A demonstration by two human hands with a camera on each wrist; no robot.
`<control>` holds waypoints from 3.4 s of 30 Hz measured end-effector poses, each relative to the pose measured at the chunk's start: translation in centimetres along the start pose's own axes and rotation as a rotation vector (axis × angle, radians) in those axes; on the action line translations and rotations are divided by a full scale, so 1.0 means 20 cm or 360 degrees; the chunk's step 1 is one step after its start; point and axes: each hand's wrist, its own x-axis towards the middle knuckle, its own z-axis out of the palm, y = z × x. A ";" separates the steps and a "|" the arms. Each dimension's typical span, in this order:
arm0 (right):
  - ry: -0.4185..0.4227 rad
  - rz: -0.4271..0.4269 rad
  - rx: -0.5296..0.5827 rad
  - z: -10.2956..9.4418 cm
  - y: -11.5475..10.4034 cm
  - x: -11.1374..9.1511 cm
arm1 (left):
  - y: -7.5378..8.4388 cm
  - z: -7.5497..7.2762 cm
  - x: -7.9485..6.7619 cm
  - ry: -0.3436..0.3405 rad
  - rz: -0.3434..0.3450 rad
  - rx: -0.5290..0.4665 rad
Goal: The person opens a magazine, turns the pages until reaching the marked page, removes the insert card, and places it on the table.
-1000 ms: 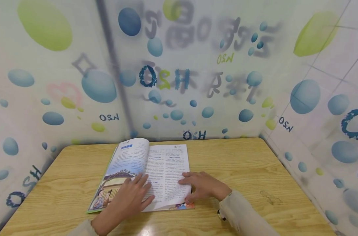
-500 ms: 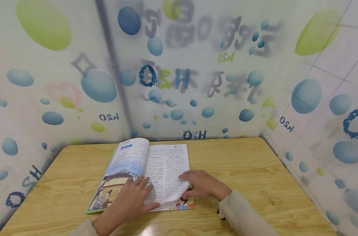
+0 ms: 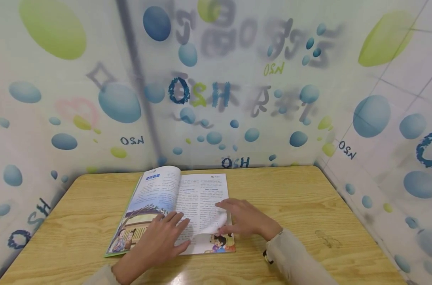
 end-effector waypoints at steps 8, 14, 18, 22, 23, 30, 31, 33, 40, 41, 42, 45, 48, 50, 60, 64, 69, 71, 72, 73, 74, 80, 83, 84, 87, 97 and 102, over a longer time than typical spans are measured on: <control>0.0037 0.0008 0.0114 -0.04 0.01 -0.01 | 0.00 -0.03 0.01 0.0097 0.0136 -0.0092; 0.0081 0.0112 0.0256 -0.06 0.02 -0.03 | -0.01 -0.02 0.00 0.0311 0.0253 -0.0014; 0.0107 0.0168 0.0334 -0.05 0.03 -0.04 | -0.01 -0.02 -0.01 0.0382 0.0303 -0.0024; 0.0110 0.0202 0.0338 -0.04 0.04 -0.04 | -0.02 -0.02 -0.01 0.0389 0.0342 -0.0015; 0.0107 0.0215 0.0332 -0.04 0.04 -0.04 | -0.02 -0.02 -0.01 0.0390 0.0353 -0.0007; 0.0001 0.0260 0.0262 0.00 0.05 -0.03 | -0.03 -0.03 -0.01 0.0328 0.0393 0.0239; -0.0022 0.0235 0.0231 0.01 0.05 -0.03 | -0.04 -0.03 -0.01 0.0295 0.0391 0.0297; -0.0081 0.0161 0.0141 0.02 0.04 -0.02 | -0.04 -0.03 -0.01 0.0232 0.0385 0.0405; -0.0307 -0.0016 0.0052 0.04 0.01 -0.03 | -0.03 0.00 0.00 0.0110 0.0395 0.0485; -0.0318 -0.0019 0.0060 0.04 0.00 -0.03 | -0.03 0.00 0.00 0.0118 0.0393 0.0478; -0.0323 -0.0026 0.0069 0.03 0.00 -0.04 | -0.03 0.00 0.00 0.0131 0.0388 0.0469; -0.0322 -0.0047 0.0070 0.03 0.00 -0.04 | -0.03 0.01 0.00 0.0167 0.0356 0.0451; -0.0325 -0.0054 0.0078 0.03 0.00 -0.04 | -0.04 0.01 0.00 0.0179 0.0318 0.0431; -0.0326 -0.0055 0.0078 0.03 0.00 -0.03 | -0.04 0.01 -0.01 0.0181 0.0292 0.0423; -0.0323 -0.0062 0.0077 0.03 0.00 -0.03 | -0.04 0.00 -0.02 0.0110 0.0208 0.0398; -0.0317 -0.0071 0.0077 0.03 0.00 -0.03 | -0.05 0.01 -0.02 0.0106 0.0164 0.0371; -0.0328 -0.0069 0.0074 0.03 0.01 -0.03 | -0.06 0.02 -0.03 0.0132 0.0102 0.0333; -0.0330 -0.0070 0.0076 0.03 0.01 -0.03 | -0.06 0.02 -0.03 0.0125 0.0077 0.0327; -0.0331 -0.0071 0.0075 0.03 0.01 -0.03 | -0.06 0.02 -0.03 0.0119 0.0063 0.0322; -0.0331 -0.0071 0.0073 0.03 0.01 -0.03 | -0.06 0.02 -0.03 0.0115 0.0047 0.0316; -0.0331 -0.0071 0.0073 0.03 0.01 -0.03 | -0.06 0.02 -0.03 0.0112 0.0032 0.0312; -0.0336 -0.0069 0.0060 0.03 0.01 -0.03 | -0.05 0.02 -0.04 0.0040 -0.0070 0.0290; -0.0335 -0.0071 0.0059 0.03 0.00 -0.04 | -0.05 0.02 -0.04 -0.0016 -0.0115 0.0255; -0.0332 -0.0074 0.0059 0.03 0.01 -0.04 | -0.05 0.02 -0.04 -0.0028 -0.0126 0.0244; -0.0325 -0.0084 0.0057 0.03 0.00 -0.04 | -0.04 0.02 -0.04 -0.0037 -0.0145 0.0224; -0.0326 -0.0063 0.0076 0.02 0.00 -0.03 | -0.05 0.02 -0.04 -0.0045 -0.0143 0.0243; -0.0320 -0.0079 0.0068 0.03 0.00 -0.03 | -0.05 0.02 -0.04 -0.0066 -0.0154 0.0227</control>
